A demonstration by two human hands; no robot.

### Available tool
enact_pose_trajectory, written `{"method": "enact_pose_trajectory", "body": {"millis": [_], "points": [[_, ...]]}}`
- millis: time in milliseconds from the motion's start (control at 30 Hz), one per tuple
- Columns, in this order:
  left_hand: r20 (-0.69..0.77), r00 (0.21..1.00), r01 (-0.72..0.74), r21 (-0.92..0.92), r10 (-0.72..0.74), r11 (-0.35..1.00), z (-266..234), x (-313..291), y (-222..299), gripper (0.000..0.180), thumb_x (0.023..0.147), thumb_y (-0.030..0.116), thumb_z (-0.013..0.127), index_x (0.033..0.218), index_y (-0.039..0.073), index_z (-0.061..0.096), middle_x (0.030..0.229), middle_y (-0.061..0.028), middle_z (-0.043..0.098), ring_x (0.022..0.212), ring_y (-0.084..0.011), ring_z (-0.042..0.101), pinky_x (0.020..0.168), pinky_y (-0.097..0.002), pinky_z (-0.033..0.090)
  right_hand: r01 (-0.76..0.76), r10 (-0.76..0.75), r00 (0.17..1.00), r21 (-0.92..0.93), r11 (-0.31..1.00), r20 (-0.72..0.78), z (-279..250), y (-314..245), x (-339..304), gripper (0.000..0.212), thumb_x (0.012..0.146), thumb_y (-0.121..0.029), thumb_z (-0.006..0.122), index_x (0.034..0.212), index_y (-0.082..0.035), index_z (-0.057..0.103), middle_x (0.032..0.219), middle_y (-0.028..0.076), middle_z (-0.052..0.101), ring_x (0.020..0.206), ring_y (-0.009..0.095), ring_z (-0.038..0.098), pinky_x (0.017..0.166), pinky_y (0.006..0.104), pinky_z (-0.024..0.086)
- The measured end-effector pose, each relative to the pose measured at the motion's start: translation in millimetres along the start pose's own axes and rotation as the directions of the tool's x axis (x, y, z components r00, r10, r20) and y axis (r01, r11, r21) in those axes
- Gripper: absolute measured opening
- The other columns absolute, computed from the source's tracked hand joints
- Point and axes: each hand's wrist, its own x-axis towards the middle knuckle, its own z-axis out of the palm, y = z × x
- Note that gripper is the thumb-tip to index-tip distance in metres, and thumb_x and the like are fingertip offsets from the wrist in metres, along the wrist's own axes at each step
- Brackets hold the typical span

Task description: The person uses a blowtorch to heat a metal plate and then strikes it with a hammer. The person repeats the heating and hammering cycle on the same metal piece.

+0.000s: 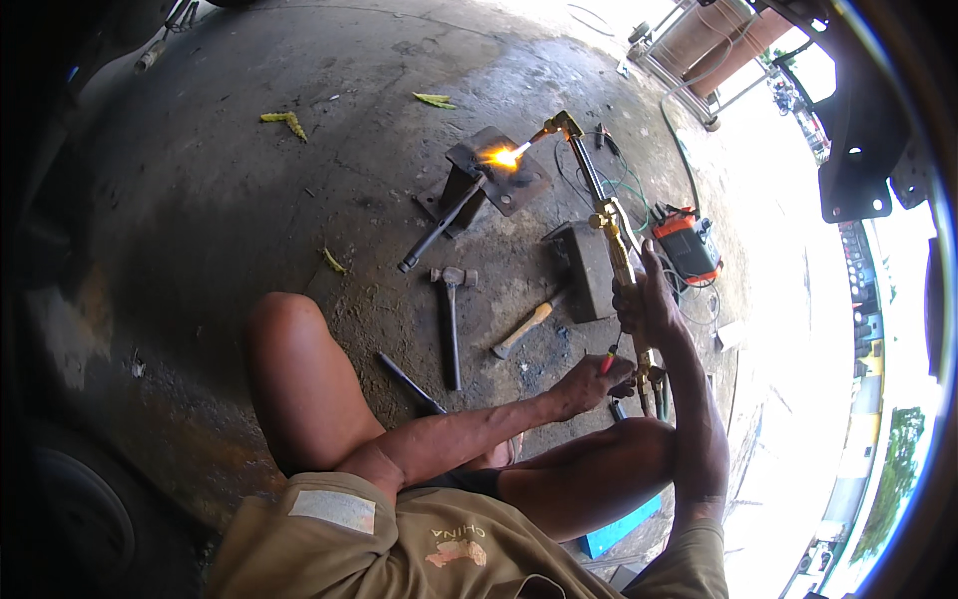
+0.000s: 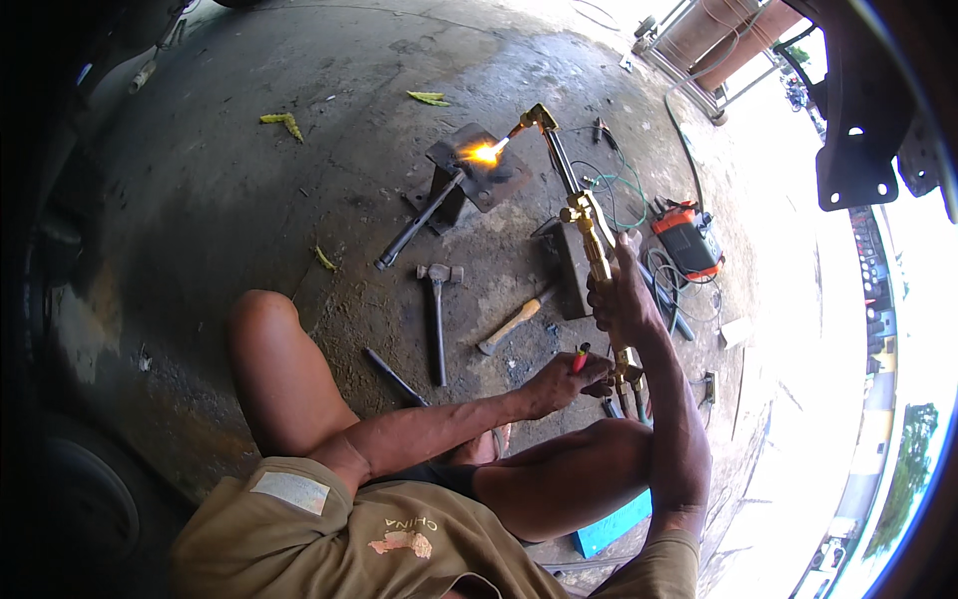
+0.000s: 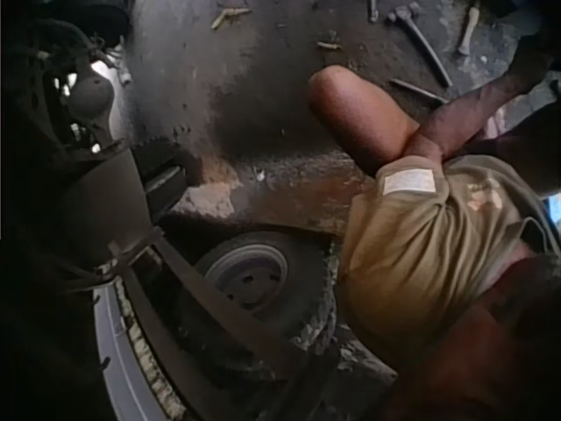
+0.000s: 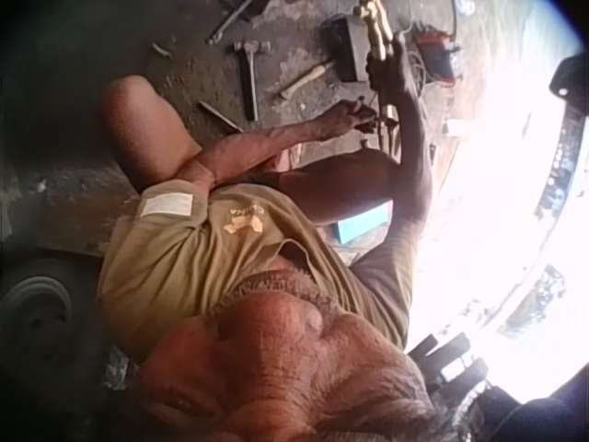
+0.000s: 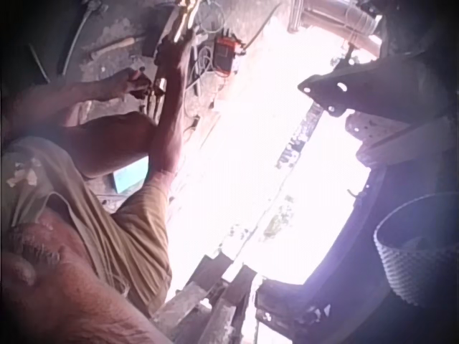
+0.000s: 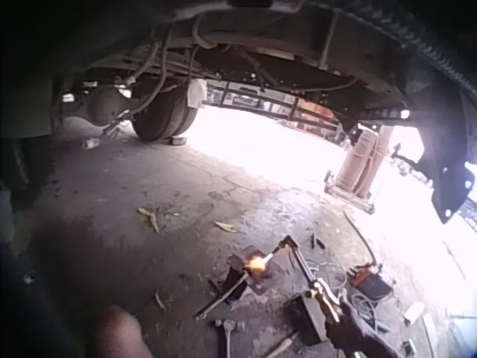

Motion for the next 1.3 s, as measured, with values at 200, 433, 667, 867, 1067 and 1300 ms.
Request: {"method": "enact_pose_trajectory", "body": {"millis": [200, 433, 667, 867, 1067, 1300], "points": [[0.063, 0.993, 0.112, -0.298, -0.098, 0.948, 7, 1, 1, 0.036, 0.101, 0.030, 0.059, 0.120, 0.000, 0.064, 0.108, -0.0090, 0.070, 0.099, -0.0168, 0.068, 0.092, -0.0327, 0.053, 0.040, -0.072, 0.979, -0.170, 0.985, -0.190, 12, 1, -9, 0.077, 0.088, -0.084, 0.029, 0.081, -0.011, 0.055, 0.059, -0.002, 0.044, 0.047, 0.012, 0.039, 0.046, 0.0284, 0.033], [0.035, 0.988, 0.152, -0.319, -0.148, 0.936, -27, 0, -6, 0.037, 0.103, 0.030, 0.055, 0.124, 0.001, 0.061, 0.112, -0.0099, 0.068, 0.099, -0.0180, 0.068, 0.092, -0.0327, 0.054, 0.158, -0.202, 0.971, -0.295, 0.942, -0.125, 32, 7, 20, 0.074, 0.093, -0.077, 0.031, 0.088, -0.006, 0.052, 0.061, 0.001, 0.048, 0.046, 0.011, 0.042, 0.045, 0.0280, 0.035], [-0.549, 0.801, -0.338, -0.086, 0.238, 0.937, -18, 18, 27, 0.049, 0.103, 0.048, 0.048, 0.111, 0.001, 0.061, 0.096, -0.0076, 0.066, 0.084, -0.0159, 0.066, 0.081, -0.0308, 0.052, 0.155, -0.266, 0.939, -0.422, 0.893, -0.218, 3, 5, -12, 0.077, 0.093, -0.077, 0.033, 0.089, -0.003, 0.055, 0.061, 0.001, 0.048, 0.049, 0.010, 0.044, 0.046, 0.0280, 0.036], [-0.626, 0.720, -0.276, 0.135, 0.298, 0.951, -66, 18, 105, 0.057, 0.102, 0.054, 0.046, 0.105, -0.001, 0.060, 0.088, -0.0079, 0.065, 0.075, -0.0151, 0.066, 0.072, -0.0289, 0.052, 0.151, -0.284, 0.933, -0.475, 0.867, -0.223, 18, 2, -11, 0.082, 0.091, -0.080, 0.033, 0.075, -0.003, 0.056, 0.060, 0.001, 0.049, 0.049, 0.011, 0.045, 0.046, 0.0286, 0.035], [-0.641, 0.705, -0.183, 0.249, 0.303, 0.951, -77, 39, 129, 0.065, 0.101, 0.058, 0.044, 0.080, -0.002, 0.059, 0.062, -0.0069, 0.059, 0.057, -0.0164, 0.062, 0.053, -0.0305, 0.049, 0.122, -0.280, 0.927, -0.505, 0.855, -0.250, 16, -1, -14, 0.084, 0.090, -0.081, 0.032, 0.073, -0.002, 0.057, 0.059, 0.001, 0.048, 0.049, 0.012, 0.047, 0.046, 0.0307, 0.038], [-0.665, 0.730, -0.062, 0.165, 0.158, 0.984, -76, 54, 134, 0.061, 0.098, 0.060, 0.045, 0.080, 0.003, 0.060, 0.059, -0.0029, 0.055, 0.047, -0.0140, 0.054, 0.045, -0.0284, 0.044, 0.138, -0.308, 0.923, -0.549, 0.824, -0.230, 17, 0, -12, 0.088, 0.089, -0.084, 0.031, 0.073, -0.001, 0.058, 0.059, 0.003, 0.051, 0.049, 0.013, 0.049, 0.046, 0.0309, 0.040]]}}
